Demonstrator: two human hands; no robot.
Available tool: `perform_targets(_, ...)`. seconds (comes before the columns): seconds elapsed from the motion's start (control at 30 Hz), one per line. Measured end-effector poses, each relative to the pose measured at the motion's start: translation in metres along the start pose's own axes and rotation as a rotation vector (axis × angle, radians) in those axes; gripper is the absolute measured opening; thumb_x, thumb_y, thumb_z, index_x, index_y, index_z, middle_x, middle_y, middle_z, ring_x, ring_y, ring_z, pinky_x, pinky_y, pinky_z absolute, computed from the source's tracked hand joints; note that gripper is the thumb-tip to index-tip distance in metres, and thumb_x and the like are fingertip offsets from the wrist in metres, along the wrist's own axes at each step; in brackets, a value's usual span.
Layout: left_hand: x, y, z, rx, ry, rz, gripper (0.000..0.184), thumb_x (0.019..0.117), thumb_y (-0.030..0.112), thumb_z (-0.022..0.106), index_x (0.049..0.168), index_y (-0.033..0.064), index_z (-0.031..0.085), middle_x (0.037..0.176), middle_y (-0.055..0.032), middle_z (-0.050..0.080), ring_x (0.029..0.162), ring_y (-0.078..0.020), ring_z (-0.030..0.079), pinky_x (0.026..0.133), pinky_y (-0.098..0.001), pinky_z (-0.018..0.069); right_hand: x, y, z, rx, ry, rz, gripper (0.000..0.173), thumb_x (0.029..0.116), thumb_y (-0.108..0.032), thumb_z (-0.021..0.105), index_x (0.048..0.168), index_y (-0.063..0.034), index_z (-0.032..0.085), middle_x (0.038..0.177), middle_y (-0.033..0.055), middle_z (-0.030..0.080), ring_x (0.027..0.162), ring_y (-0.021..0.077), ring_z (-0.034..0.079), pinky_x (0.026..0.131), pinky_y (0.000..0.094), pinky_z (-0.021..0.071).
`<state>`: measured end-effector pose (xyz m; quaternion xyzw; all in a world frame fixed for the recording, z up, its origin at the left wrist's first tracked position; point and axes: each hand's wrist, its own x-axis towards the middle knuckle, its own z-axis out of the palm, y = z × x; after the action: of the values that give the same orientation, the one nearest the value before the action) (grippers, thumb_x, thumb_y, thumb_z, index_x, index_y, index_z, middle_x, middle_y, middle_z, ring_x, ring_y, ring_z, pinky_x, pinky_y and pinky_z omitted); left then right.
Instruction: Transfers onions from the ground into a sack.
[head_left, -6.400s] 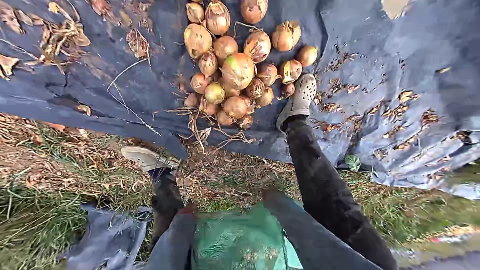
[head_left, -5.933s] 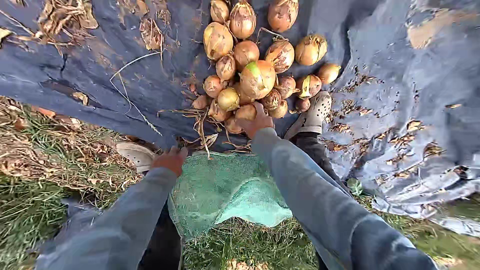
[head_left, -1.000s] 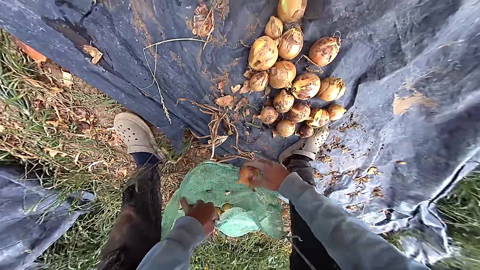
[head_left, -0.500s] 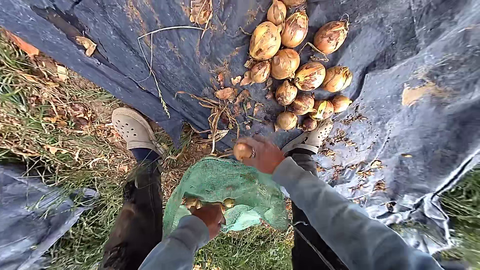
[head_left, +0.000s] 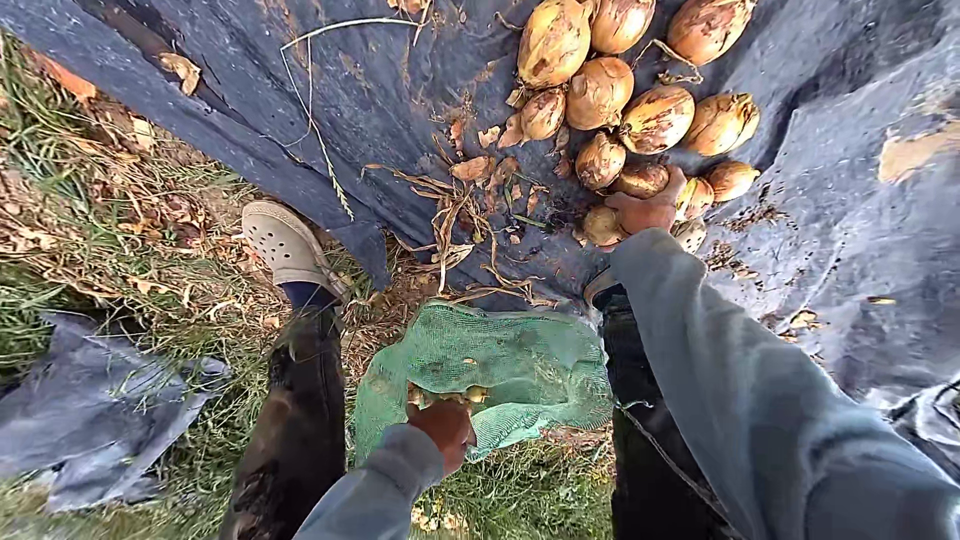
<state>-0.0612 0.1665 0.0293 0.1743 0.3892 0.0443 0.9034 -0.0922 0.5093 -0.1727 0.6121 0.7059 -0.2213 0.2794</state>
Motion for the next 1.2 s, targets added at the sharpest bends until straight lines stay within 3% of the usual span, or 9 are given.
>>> perform_targets(0.2, 0.005, -0.002, 0.000, 0.011, 0.046, 0.008, 0.028, 0.1007, 0.014, 0.057, 0.124, 0.0084, 0.071, 0.141, -0.0156, 0.061, 0.139, -0.0399, 0.048, 0.113, -0.0681, 0.0347, -0.127, 0.045, -0.031, 0.101, -0.472, -0.348, 0.100, 0.0709, -0.012, 0.086, 0.156, -0.0240, 0.035, 0.132, 0.0191, 0.064, 0.111, 0.0363, 0.069, 0.087, 0.0620, 0.0578)
perform_targets(0.3, 0.001, -0.009, -0.004, 0.016, 0.056, -0.016, 0.030, 0.1024, 0.014, 0.055, 0.128, 0.0050, 0.069, 0.140, -0.0193, 0.061, 0.137, -0.0405, 0.051, 0.115, -0.0627, 0.0371, -0.156, 0.045, -0.029, -0.357, -0.879, -0.453, 0.076, 0.0856, -0.012, 0.080, 0.154, -0.0241, 0.048, 0.141, 0.0167, 0.059, 0.115, 0.0347, 0.067, 0.096, 0.0564, 0.0566)
perform_targets(0.47, -0.001, -0.014, -0.011, -0.026, 0.053, -0.031, 0.029, 0.1028, 0.016, 0.056, 0.126, 0.0050, 0.069, 0.138, -0.0200, 0.061, 0.134, -0.0395, 0.053, 0.112, -0.0606, 0.0405, -0.070, -0.028, -0.007, -0.307, -0.220, -0.436, 0.079, 0.0902, -0.040, 0.078, 0.158, -0.0239, 0.040, 0.148, 0.0320, 0.046, 0.110, 0.0495, 0.065, 0.087, 0.0652, 0.0543)
perform_targets(0.6, 0.001, -0.018, -0.006, -0.039, 0.038, -0.052, 0.029, 0.1025, 0.018, 0.056, 0.126, 0.0077, 0.071, 0.134, -0.0209, 0.065, 0.132, -0.0418, 0.056, 0.109, -0.0649, 0.0420, -0.044, -0.061, 0.013, -0.446, -0.116, -0.386, 0.078, 0.0883, -0.040, 0.077, 0.156, -0.0359, 0.039, 0.141, 0.0330, 0.052, 0.109, 0.0505, 0.065, 0.086, 0.0659, 0.0538)
perform_targets(0.7, -0.002, -0.019, -0.008, -0.028, 0.067, -0.070, 0.029, 0.1025, 0.020, 0.056, 0.126, 0.0089, 0.070, 0.135, -0.0203, 0.064, 0.133, -0.0435, 0.054, 0.109, -0.0684, 0.0394, -0.083, -0.043, -0.006, -0.275, -0.176, -0.470, 0.074, 0.0860, -0.038, 0.078, 0.153, -0.0336, 0.047, 0.130, 0.0280, 0.061, 0.105, 0.0475, 0.067, 0.083, 0.0667, 0.0540)
perform_targets(0.8, -0.005, -0.018, -0.010, -0.053, 0.100, -0.081, 0.029, 0.1018, 0.022, 0.058, 0.126, 0.0124, 0.071, 0.137, -0.0184, 0.063, 0.137, -0.0445, 0.050, 0.110, -0.0771, 0.0315, -0.131, -0.017, -0.035, -0.318, -0.693, -0.652, 0.062, 0.0846, -0.032, 0.083, 0.142, -0.0227, 0.061, 0.127, 0.0176, 0.068, 0.109, 0.0343, 0.069, 0.091, 0.0592, 0.0577)
perform_targets(0.9, -0.009, -0.018, -0.013, -0.056, 0.104, -0.068, 0.028, 0.1031, 0.021, 0.056, 0.126, 0.0118, 0.071, 0.139, -0.0168, 0.063, 0.140, -0.0433, 0.046, 0.111, -0.0771, 0.0287, -0.131, -0.045, -0.041, -0.657, -0.457, -0.860, 0.052, 0.0901, -0.044, 0.076, 0.137, -0.0243, 0.066, 0.143, 0.0212, 0.055, 0.125, 0.0419, 0.059, 0.093, 0.0605, 0.0542)
perform_targets(1.0, -0.004, -0.017, -0.014, -0.051, 0.112, -0.059, 0.027, 0.1013, 0.018, 0.057, 0.124, 0.0099, 0.071, 0.137, -0.0179, 0.064, 0.138, -0.0431, 0.050, 0.110, -0.0761, 0.0324, -0.090, -0.108, -0.021, -0.698, -0.057, -0.852, 0.079, 0.0786, -0.054, 0.082, 0.148, -0.0280, 0.056, 0.160, 0.0336, 0.029, 0.132, 0.0563, 0.046, 0.094, 0.0668, 0.0484)
perform_targets(1.2, -0.005, -0.016, -0.017, -0.025, 0.096, -0.040, 0.029, 0.0998, 0.011, 0.055, 0.125, 0.0086, 0.070, 0.136, -0.0181, 0.063, 0.135, -0.0405, 0.053, 0.110, -0.0656, 0.0407, -0.070, -0.157, 0.034, -0.834, 0.044, -0.587, 0.084, 0.0715, -0.059, 0.080, 0.144, -0.0225, 0.059, 0.167, 0.0337, 0.009, 0.134, 0.0607, 0.040, 0.093, 0.0677, 0.0465)
